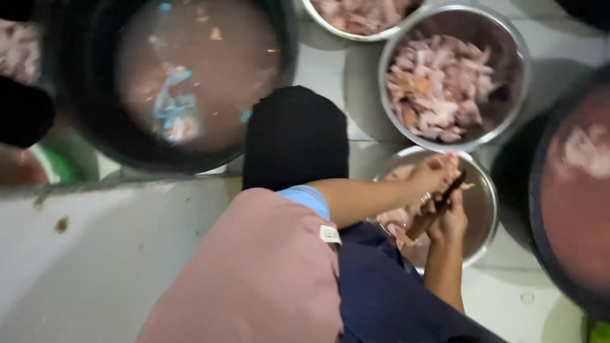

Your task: The person is cleaning and cutting raw chicken pieces using a knife, then placing them into metal bowls.

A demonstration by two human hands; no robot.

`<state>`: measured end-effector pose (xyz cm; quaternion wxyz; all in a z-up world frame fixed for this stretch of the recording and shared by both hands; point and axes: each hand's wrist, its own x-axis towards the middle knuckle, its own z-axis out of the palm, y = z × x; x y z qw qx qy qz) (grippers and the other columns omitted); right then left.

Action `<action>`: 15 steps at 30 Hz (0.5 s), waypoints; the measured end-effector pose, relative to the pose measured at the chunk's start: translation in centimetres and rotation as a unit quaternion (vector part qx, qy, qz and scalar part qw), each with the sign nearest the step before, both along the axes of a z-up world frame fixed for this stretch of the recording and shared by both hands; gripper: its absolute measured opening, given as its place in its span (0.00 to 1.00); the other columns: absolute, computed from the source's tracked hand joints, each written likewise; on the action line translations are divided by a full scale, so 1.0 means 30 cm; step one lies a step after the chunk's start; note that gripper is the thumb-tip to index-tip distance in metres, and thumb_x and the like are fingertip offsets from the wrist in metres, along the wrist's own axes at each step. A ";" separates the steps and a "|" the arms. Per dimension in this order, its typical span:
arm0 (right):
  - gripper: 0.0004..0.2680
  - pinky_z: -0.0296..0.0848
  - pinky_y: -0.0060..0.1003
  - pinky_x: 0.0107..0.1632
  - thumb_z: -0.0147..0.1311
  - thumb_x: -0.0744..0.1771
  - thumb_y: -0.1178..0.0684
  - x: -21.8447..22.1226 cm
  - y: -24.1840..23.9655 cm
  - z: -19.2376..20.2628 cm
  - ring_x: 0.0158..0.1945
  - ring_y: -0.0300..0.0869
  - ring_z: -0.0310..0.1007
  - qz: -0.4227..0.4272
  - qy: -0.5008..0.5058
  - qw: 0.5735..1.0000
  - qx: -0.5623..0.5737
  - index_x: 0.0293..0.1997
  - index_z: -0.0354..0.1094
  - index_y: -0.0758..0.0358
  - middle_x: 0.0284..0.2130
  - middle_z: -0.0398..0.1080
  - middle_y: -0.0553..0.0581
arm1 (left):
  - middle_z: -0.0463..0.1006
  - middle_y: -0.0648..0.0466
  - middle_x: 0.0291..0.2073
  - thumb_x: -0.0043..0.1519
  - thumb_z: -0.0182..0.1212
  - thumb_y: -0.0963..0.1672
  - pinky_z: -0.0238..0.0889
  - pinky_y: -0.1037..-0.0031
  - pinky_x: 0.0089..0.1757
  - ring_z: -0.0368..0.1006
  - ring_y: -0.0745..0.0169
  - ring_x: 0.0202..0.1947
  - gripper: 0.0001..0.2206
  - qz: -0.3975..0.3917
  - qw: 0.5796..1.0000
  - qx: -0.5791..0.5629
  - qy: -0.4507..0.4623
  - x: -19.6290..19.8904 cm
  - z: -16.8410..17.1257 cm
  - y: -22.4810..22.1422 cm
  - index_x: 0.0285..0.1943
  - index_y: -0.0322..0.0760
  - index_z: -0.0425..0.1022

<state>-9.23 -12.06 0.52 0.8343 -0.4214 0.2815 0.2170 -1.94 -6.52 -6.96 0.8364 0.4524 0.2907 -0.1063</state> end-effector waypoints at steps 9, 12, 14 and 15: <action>0.03 0.79 0.36 0.34 0.57 0.71 0.41 0.024 0.085 0.000 0.31 0.42 0.77 -0.042 -0.010 0.992 -0.119 0.45 0.73 0.38 0.32 0.76 0.50 | 0.75 0.55 0.28 0.58 0.65 0.39 0.68 0.73 0.23 0.74 0.59 0.27 0.15 0.008 0.980 0.118 -0.160 -0.176 0.077 0.061 0.54 0.43 0.76; 0.07 0.76 0.25 0.48 0.47 0.74 0.49 0.076 0.038 -0.165 0.42 0.33 0.73 -0.021 0.002 0.984 -0.177 0.55 0.71 0.51 0.38 0.74 0.49 | 0.75 0.54 0.29 0.57 0.65 0.39 0.67 0.74 0.27 0.73 0.59 0.29 0.17 0.017 0.969 0.174 -0.174 -0.206 0.081 0.071 0.57 0.42 0.75; 0.16 0.80 0.61 0.37 0.72 0.63 0.46 0.091 0.025 -0.249 0.36 0.51 0.85 -0.169 0.149 0.944 -0.241 0.52 0.74 0.55 0.31 0.80 0.62 | 0.74 0.54 0.31 0.57 0.65 0.40 0.66 0.74 0.31 0.72 0.59 0.31 0.20 0.014 0.957 0.224 -0.186 -0.227 0.086 0.064 0.60 0.42 0.73; 0.16 0.80 0.61 0.37 0.72 0.63 0.46 0.096 -0.039 -0.368 0.36 0.51 0.85 -0.168 0.149 0.943 -0.245 0.52 0.74 0.55 0.31 0.80 0.62 | 0.74 0.54 0.31 0.57 0.65 0.40 0.66 0.74 0.31 0.72 0.59 0.31 0.20 0.016 0.958 0.220 -0.185 -0.242 0.091 0.059 0.60 0.42 0.73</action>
